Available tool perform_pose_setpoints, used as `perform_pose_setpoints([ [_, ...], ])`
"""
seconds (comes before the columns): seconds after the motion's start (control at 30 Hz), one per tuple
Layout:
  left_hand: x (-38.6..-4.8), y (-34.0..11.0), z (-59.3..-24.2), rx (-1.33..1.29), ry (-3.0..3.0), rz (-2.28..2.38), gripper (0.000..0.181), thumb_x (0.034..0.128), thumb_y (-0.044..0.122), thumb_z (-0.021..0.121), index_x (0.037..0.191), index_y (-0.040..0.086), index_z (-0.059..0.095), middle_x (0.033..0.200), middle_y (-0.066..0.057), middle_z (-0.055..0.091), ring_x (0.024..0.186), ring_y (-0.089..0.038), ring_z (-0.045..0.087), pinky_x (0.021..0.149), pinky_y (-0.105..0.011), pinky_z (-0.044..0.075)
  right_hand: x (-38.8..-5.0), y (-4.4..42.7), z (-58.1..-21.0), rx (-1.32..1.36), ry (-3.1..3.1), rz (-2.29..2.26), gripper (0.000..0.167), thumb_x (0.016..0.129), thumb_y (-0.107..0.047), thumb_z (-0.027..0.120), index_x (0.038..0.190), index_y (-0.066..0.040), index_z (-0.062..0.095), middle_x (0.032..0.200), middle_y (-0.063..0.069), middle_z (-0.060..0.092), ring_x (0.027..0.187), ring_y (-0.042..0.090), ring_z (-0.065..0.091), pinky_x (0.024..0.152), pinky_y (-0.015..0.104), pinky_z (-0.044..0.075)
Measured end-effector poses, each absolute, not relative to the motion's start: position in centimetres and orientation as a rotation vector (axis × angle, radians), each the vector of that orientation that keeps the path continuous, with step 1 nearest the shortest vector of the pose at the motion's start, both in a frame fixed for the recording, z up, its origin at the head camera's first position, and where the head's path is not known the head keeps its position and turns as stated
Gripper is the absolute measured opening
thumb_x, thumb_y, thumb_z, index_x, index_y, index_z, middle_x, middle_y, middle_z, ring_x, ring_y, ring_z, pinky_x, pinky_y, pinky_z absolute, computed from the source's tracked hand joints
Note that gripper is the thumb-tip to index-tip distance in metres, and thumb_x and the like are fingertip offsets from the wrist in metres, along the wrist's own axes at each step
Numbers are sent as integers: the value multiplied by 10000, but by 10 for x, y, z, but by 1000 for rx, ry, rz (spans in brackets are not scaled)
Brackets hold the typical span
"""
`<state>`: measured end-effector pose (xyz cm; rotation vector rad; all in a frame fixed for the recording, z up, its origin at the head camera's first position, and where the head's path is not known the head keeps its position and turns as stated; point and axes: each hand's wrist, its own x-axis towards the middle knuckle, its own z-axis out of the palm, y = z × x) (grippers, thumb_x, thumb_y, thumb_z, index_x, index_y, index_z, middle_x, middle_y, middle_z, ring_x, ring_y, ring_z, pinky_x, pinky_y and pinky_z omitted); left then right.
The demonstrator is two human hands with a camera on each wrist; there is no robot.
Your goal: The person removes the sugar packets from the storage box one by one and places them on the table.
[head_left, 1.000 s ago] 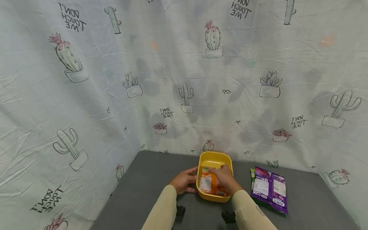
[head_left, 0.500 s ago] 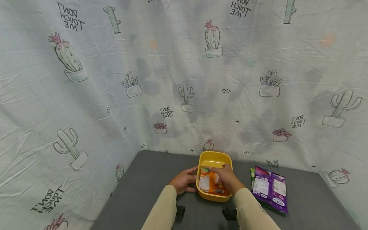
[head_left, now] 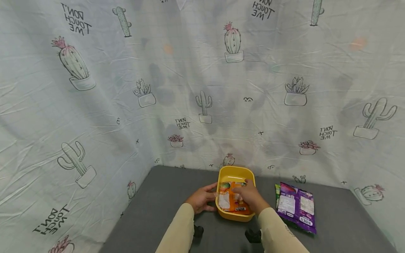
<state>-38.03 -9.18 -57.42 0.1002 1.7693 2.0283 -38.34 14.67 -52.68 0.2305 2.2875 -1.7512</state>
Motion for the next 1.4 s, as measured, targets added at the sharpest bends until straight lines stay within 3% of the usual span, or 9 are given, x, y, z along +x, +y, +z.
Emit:
perform_pose_setpoints([
  [0.1,-380,-91,-574,97,1771,2036,675,1074,93,681,1696,116,420,1521,-182,580,1338,-403,599,935,-674,565,-382,146,-524,226,2294,-1750,957,1013,-160,750,1669,87,97,1559,410,333,1360,526,445,1162,676,362],
  [0.2,-380,-91,-574,89,1772,2036,668,1077,91,677,1695,116,424,1521,-183,580,1339,-407,597,936,-678,562,-382,147,-523,218,2310,-1754,960,1010,-147,760,1664,89,98,1549,404,346,1387,541,436,1155,674,376],
  [0.57,-382,-90,-575,67,1777,2026,648,1089,99,663,1693,118,429,1549,-183,567,1335,-397,603,939,-671,565,-383,150,-525,208,2321,-1766,959,984,-91,794,1628,117,114,1463,389,425,1295,514,526,1080,633,474],
  [0.73,-382,-90,-576,72,1773,2026,642,1091,92,653,1691,108,428,1541,-183,577,1319,-384,617,936,-667,569,-383,153,-526,237,2289,-1765,813,978,-76,805,1537,115,246,1310,337,519,1105,437,649,889,512,613],
  [0.87,-382,-90,-576,72,1771,2027,645,1086,89,654,1691,107,429,1525,-184,589,1311,-377,622,936,-666,569,-384,155,-527,234,2287,-1739,743,968,-61,813,1504,92,321,1229,300,576,1002,393,695,781,467,643],
  [1.1,-383,-90,-575,73,1760,2026,650,1089,109,664,1694,110,424,1523,-192,588,1345,-388,597,947,-658,567,-385,155,-528,217,2314,-1715,839,948,-31,824,1596,49,297,1280,307,567,1024,402,688,785,481,642],
  [1.4,-382,-90,-573,79,1756,2026,645,1098,115,655,1697,115,418,1547,-191,570,1358,-389,588,949,-646,571,-387,154,-531,171,2377,-1691,881,901,46,806,1609,-8,285,1301,332,544,1046,425,659,779,481,630],
])
